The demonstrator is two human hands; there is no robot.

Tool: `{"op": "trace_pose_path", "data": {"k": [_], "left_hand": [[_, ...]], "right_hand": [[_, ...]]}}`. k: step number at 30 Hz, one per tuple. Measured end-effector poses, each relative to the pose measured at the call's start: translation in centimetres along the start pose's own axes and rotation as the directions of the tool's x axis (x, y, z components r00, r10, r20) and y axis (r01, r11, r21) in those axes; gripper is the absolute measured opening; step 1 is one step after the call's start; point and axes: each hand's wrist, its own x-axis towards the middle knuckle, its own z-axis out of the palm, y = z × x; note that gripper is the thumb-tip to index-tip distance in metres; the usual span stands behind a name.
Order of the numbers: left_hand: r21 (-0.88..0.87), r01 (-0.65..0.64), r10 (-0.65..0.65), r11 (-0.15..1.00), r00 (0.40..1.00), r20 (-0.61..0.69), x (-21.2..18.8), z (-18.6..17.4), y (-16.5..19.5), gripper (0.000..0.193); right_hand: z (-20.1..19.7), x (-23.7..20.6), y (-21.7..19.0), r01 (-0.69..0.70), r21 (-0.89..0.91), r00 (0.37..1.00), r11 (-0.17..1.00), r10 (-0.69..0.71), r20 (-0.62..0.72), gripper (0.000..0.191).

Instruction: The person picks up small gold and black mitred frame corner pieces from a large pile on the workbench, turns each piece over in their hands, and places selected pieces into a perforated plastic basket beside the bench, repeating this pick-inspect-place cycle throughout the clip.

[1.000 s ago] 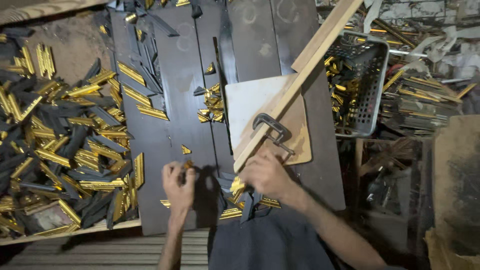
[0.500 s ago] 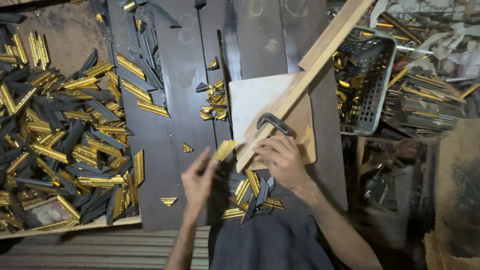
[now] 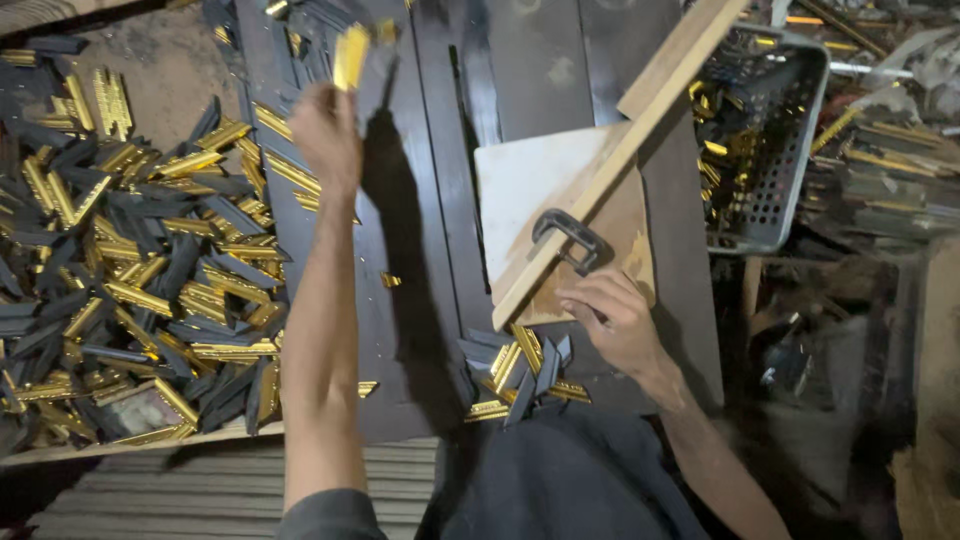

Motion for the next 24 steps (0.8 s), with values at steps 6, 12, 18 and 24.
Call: {"op": "trace_pose_path", "data": {"k": [6, 12, 18, 24], "left_hand": [[0.188, -0.202, 0.213, 0.961, 0.976, -0.041, -2.0, -4.9, -1.5, 0.013], [0.113, 0.035, -0.028, 0.993, 0.998, -0.060, -7.8, -12.1, -2.9, 0.015], [-0.331, 0.369, -0.335, 0.868, 0.929, 0.156, -21.7, -11.7, 0.4, 0.022], [-0.211, 0.301, -0.156, 0.930, 0.843, 0.514, -26.8, -6.4, 5.8, 0.028]], "right_hand": [[-0.7, -2.4, -2.5, -0.042, 0.083, 0.998, 0.996, 0.045, -0.038, 0.015], [-0.7, -2.1, -4.0, 0.024, 0.124, 1.000, 0.992, -0.021, -0.021, 0.016], [-0.5, -2.8, -4.0, -0.018, 0.138, 1.000, 0.990, 0.015, 0.021, 0.016], [-0.1, -1.4, -3.1, 0.050, 0.041, 0.996, 0.998, -0.053, 0.069, 0.016]]}}
